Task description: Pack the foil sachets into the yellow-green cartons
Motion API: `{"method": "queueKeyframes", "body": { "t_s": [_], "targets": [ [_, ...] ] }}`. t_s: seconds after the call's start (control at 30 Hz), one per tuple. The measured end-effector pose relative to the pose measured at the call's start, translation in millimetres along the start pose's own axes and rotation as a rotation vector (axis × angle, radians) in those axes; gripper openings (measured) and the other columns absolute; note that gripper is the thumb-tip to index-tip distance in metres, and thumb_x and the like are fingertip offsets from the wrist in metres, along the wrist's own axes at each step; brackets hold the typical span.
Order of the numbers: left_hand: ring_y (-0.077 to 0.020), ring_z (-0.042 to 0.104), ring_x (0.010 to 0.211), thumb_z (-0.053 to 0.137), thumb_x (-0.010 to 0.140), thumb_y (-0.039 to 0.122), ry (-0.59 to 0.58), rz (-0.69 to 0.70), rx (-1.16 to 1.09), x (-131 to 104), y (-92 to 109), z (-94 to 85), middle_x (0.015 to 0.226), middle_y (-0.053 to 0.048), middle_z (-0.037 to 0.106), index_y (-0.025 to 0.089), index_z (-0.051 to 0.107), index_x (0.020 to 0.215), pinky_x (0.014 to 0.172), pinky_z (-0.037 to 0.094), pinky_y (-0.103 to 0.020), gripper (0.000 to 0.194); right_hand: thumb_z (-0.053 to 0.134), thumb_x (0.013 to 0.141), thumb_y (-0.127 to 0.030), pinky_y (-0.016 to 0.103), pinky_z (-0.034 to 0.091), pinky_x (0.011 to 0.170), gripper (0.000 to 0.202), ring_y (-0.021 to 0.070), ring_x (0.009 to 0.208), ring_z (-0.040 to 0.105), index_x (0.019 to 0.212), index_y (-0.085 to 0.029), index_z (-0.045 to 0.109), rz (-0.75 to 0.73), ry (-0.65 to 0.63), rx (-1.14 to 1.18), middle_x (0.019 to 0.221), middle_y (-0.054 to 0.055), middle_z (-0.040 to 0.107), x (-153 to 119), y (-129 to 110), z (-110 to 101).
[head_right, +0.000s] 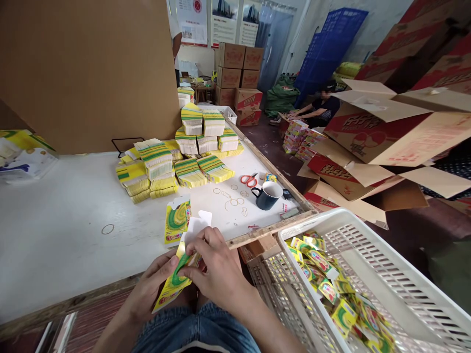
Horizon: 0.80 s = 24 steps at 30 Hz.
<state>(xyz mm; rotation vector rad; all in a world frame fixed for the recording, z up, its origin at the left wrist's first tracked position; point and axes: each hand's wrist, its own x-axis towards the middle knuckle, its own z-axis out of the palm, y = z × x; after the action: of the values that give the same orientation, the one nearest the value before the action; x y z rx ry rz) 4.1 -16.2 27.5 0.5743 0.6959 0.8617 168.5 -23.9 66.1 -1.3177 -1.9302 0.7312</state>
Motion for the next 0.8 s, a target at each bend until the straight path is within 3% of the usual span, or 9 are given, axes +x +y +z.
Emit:
{"method": "queueKeyframes", "body": {
  "t_s": [0.17,0.4,0.8],
  "targets": [
    [-0.0265,0.07,0.098,0.078,0.072,0.035,-0.003,-0.033,-0.008,-0.7,4.9,5.9,0.095,-0.008,0.078,0.021,0.076,0.101,0.09,0.051,-0.035,0.032,0.075,0.076,-0.014,0.035,0.047,0.078,0.017,0.022,0.091,0.051,0.087,-0.021,0.064,0.004,0.016,-0.028,0.091,0.003,0.052,-0.2,1.5,0.0],
    [-0.0271,0.072,0.087,0.079,0.067,0.045,0.153,-0.082,-0.018,-3.4,7.5,3.8,0.081,-0.007,0.078,0.018,0.075,0.101,0.074,0.056,-0.033,0.043,0.074,0.078,-0.015,0.035,0.046,0.079,0.016,0.0231,0.094,0.051,0.089,-0.021,0.064,-0.045,0.006,-0.059,0.093,0.004,0.056,4.5,-2.5,-5.3],
    [-0.0261,0.069,0.097,0.079,0.07,0.04,0.035,0.039,0.111,-1.5,21.5,4.0,0.103,-0.008,0.077,0.022,0.075,0.105,0.073,0.054,-0.028,0.039,0.074,0.075,-0.007,0.033,0.048,0.079,0.023,0.0218,0.092,0.054,0.081,-0.019,0.056,-0.045,-0.01,-0.034,0.091,0.004,0.056,14.8,-6.2,-5.6]
  ]
}}
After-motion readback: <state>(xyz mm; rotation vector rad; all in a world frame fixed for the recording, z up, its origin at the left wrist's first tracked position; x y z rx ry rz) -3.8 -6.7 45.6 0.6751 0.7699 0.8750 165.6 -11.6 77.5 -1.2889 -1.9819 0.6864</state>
